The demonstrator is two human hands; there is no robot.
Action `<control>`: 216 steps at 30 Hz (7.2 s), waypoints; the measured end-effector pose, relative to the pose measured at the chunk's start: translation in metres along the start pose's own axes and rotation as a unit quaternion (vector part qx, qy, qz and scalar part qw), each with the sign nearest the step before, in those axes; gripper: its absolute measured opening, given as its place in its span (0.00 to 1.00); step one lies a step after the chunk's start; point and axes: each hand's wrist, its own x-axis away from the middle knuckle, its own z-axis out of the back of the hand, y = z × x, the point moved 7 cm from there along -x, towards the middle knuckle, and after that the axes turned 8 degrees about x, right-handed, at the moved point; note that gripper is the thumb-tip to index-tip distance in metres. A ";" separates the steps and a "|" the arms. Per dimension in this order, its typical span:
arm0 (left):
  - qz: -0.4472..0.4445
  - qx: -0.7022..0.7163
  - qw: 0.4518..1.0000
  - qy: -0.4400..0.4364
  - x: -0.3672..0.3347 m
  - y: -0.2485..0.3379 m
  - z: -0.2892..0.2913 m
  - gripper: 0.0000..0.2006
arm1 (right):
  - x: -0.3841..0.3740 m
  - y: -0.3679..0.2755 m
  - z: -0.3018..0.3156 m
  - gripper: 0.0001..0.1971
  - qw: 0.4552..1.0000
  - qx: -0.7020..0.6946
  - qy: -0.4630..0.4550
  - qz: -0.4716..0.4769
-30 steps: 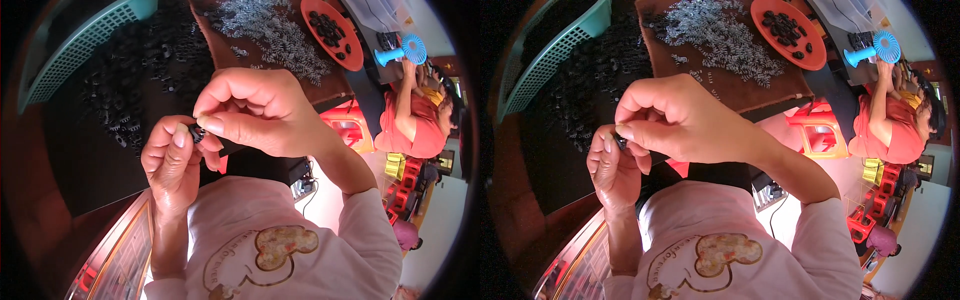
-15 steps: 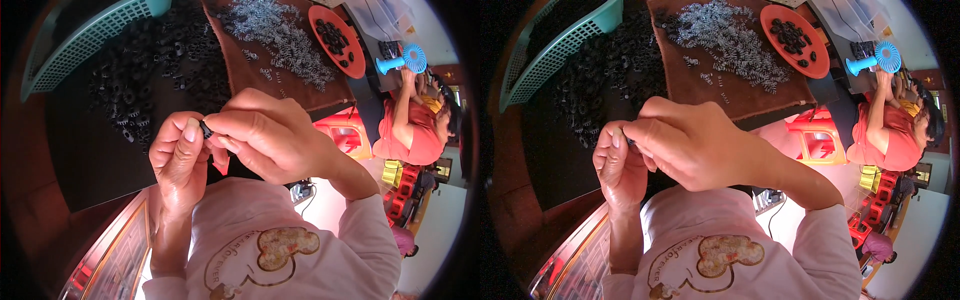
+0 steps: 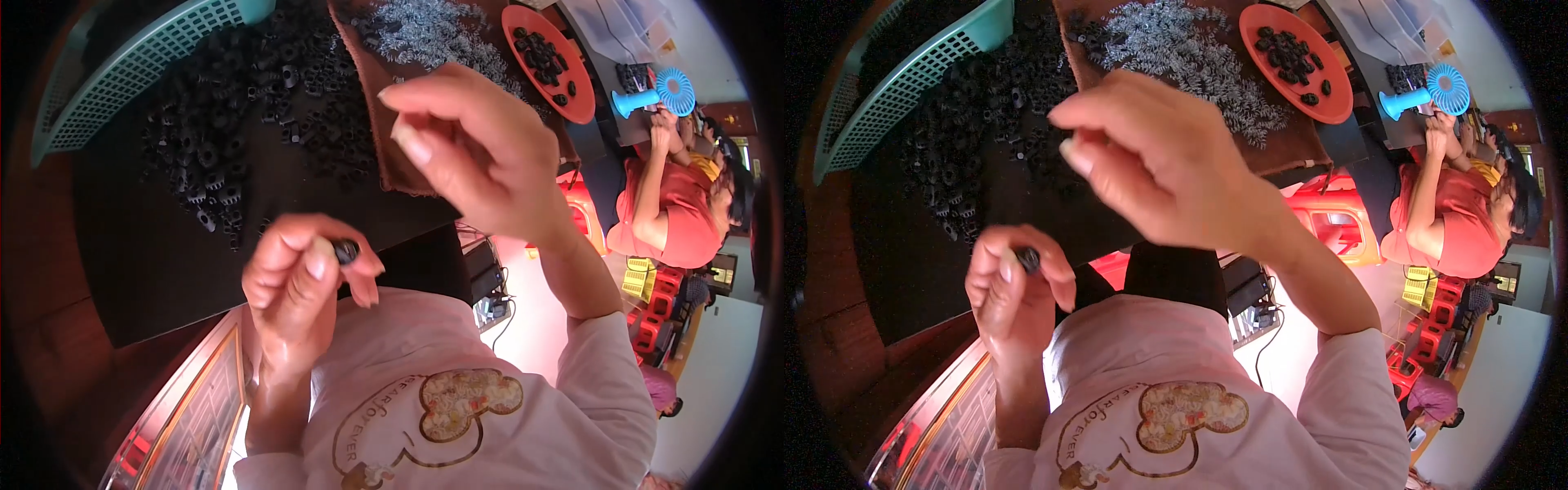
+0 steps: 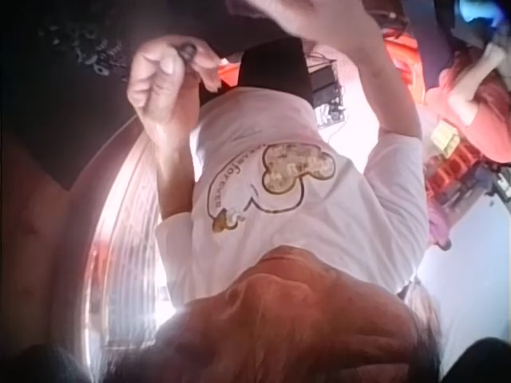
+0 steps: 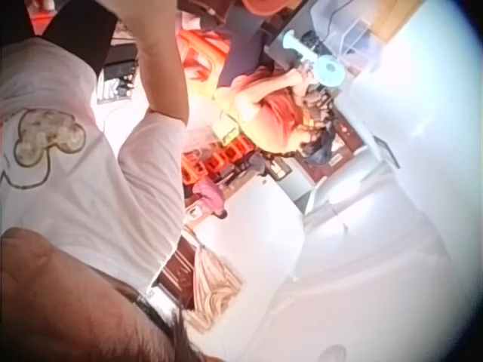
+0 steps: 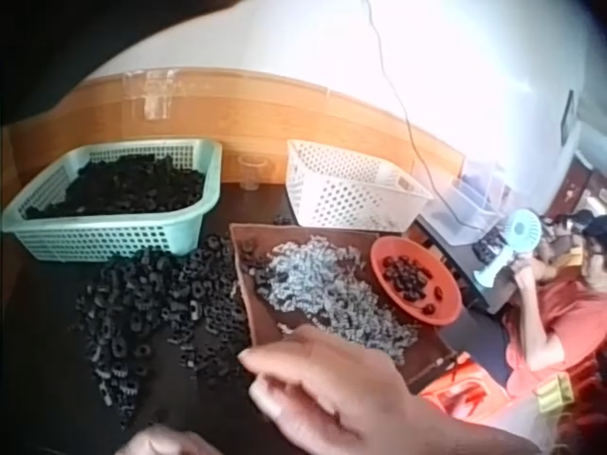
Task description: Assembling small silver pins into black plastic components at a workbench.
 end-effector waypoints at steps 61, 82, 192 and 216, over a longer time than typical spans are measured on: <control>0.018 -0.055 0.998 0.017 -0.010 0.002 0.011 0.08 | -0.065 0.012 -0.107 0.05 0.931 0.248 -0.244 0.109; -0.038 -0.004 0.997 0.064 -0.011 0.005 0.017 0.12 | -0.020 -0.039 -0.041 0.09 0.942 0.179 -0.237 0.155; 0.028 -0.095 0.994 0.038 -0.015 0.001 0.010 0.12 | 0.002 -0.002 -0.040 0.05 0.932 -0.249 -0.188 -0.185; -0.021 -0.045 0.995 0.090 -0.016 0.000 0.009 0.06 | 0.002 -0.033 -0.034 0.13 0.945 0.227 -0.078 0.224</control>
